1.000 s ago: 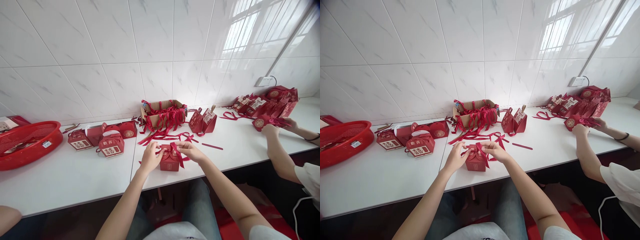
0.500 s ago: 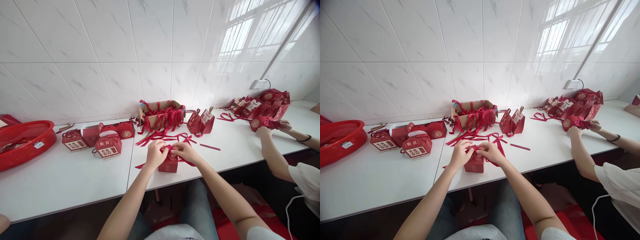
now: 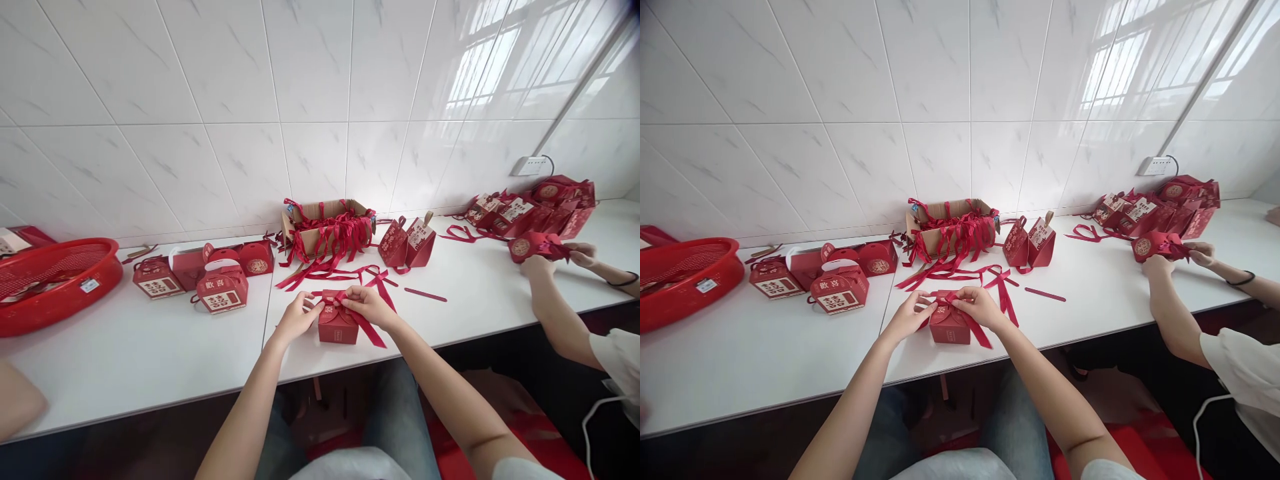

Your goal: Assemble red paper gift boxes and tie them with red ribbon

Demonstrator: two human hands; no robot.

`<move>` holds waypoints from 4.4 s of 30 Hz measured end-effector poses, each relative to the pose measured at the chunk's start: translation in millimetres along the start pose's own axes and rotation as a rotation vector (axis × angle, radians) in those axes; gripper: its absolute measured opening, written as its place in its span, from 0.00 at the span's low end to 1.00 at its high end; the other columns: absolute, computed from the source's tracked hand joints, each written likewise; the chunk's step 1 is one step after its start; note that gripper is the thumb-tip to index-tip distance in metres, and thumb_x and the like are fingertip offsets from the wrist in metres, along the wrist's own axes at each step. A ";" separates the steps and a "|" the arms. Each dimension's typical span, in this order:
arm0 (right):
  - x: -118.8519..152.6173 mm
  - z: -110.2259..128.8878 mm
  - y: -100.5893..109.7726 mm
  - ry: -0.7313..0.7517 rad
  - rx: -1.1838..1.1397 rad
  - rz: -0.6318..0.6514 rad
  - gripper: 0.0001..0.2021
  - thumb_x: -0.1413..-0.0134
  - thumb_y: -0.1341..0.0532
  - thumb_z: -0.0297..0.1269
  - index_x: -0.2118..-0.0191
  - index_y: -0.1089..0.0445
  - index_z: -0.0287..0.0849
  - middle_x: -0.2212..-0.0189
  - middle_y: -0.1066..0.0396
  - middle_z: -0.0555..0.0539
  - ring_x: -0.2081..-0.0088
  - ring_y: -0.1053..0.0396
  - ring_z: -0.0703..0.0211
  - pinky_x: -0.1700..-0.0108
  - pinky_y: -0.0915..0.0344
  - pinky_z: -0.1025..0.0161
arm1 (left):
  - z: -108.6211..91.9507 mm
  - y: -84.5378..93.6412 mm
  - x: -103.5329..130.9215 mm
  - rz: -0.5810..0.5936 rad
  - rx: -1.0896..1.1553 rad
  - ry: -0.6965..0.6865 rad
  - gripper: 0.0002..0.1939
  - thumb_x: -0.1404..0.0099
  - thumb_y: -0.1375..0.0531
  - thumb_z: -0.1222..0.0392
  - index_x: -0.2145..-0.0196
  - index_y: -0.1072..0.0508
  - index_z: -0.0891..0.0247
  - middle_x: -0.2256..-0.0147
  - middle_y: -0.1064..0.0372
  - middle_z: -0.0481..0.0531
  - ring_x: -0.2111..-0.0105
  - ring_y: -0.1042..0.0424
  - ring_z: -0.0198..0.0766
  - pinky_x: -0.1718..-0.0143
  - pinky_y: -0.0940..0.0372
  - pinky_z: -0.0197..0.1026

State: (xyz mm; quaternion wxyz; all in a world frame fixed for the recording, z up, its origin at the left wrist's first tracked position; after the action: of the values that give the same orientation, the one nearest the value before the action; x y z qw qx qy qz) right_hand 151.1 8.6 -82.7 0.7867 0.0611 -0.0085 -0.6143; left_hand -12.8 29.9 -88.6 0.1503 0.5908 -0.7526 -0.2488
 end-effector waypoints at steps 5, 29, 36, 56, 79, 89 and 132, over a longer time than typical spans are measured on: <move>-1.5 -2.6 -6.3 -0.063 -0.045 0.091 0.20 0.52 0.37 0.54 0.67 0.33 0.40 0.65 0.23 0.41 0.61 0.25 0.52 0.59 0.29 0.56 | -9.7 2.5 1.8 0.046 -0.068 -0.046 0.19 0.37 0.46 0.44 0.73 0.32 0.63 0.76 0.33 0.48 0.75 0.32 0.38 0.73 0.37 0.39; 1.4 20.4 -13.6 0.122 0.282 -0.085 0.15 0.45 0.42 0.45 0.75 0.27 0.42 0.74 0.25 0.46 0.72 0.31 0.57 0.68 0.36 0.61 | -90.6 22.1 -23.1 -0.224 -0.185 -0.330 0.07 0.37 0.45 0.56 0.66 0.31 0.62 0.62 0.33 0.56 0.57 0.34 0.48 0.52 0.40 0.52; 5.8 16.2 -14.0 0.131 0.195 -0.116 0.13 0.48 0.41 0.47 0.72 0.36 0.43 0.74 0.26 0.47 0.70 0.28 0.55 0.68 0.35 0.61 | -63.8 -0.9 0.9 0.048 -0.029 -0.263 0.09 0.39 0.41 0.53 0.70 0.27 0.60 0.66 0.27 0.51 0.63 0.29 0.41 0.59 0.34 0.42; 7.4 4.5 -5.3 0.159 0.183 -0.255 0.15 0.52 0.36 0.49 0.69 0.31 0.41 0.72 0.26 0.45 0.73 0.31 0.59 0.71 0.35 0.62 | -52.4 -12.9 9.4 0.095 0.173 -0.270 0.04 0.37 0.45 0.59 0.68 0.36 0.61 0.67 0.34 0.49 0.63 0.31 0.37 0.60 0.34 0.39; 6.8 3.3 -9.1 0.155 0.275 -0.196 0.07 0.48 0.38 0.41 0.70 0.26 0.43 0.45 0.38 0.41 0.41 0.43 0.46 0.40 0.47 0.47 | -50.1 -5.4 6.8 -0.113 0.113 -0.382 0.01 0.39 0.42 0.64 0.68 0.33 0.61 0.69 0.30 0.47 0.65 0.28 0.37 0.60 0.33 0.39; 8.7 -12.0 -14.9 0.078 0.117 -0.185 0.15 0.46 0.41 0.49 0.73 0.29 0.42 0.39 0.43 0.42 0.39 0.45 0.48 0.38 0.48 0.50 | -49.5 -1.8 12.0 -0.211 0.004 -0.365 0.02 0.40 0.42 0.63 0.67 0.32 0.61 0.64 0.32 0.53 0.58 0.32 0.45 0.52 0.37 0.52; 17.8 44.9 22.0 0.156 0.732 -0.106 0.12 0.42 0.45 0.43 0.68 0.31 0.42 0.72 0.28 0.45 0.71 0.33 0.58 0.69 0.40 0.62 | -61.2 -16.6 6.7 0.107 -0.128 -0.377 0.05 0.36 0.48 0.63 0.70 0.35 0.60 0.63 0.33 0.54 0.56 0.35 0.46 0.54 0.37 0.49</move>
State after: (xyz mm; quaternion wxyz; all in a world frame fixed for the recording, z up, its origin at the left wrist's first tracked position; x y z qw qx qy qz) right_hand 172.7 -7.2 -36.9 0.6781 0.3852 -0.1643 -0.6040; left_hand 30.8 8.3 -47.4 0.0568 0.4820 -0.7806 -0.3939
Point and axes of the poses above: each hand's wrist, its own x-axis away from the middle knuckle, its own y-axis out of the back of the hand, z = x × y, the point moved 10 cm from there along -x, towards the middle knuckle
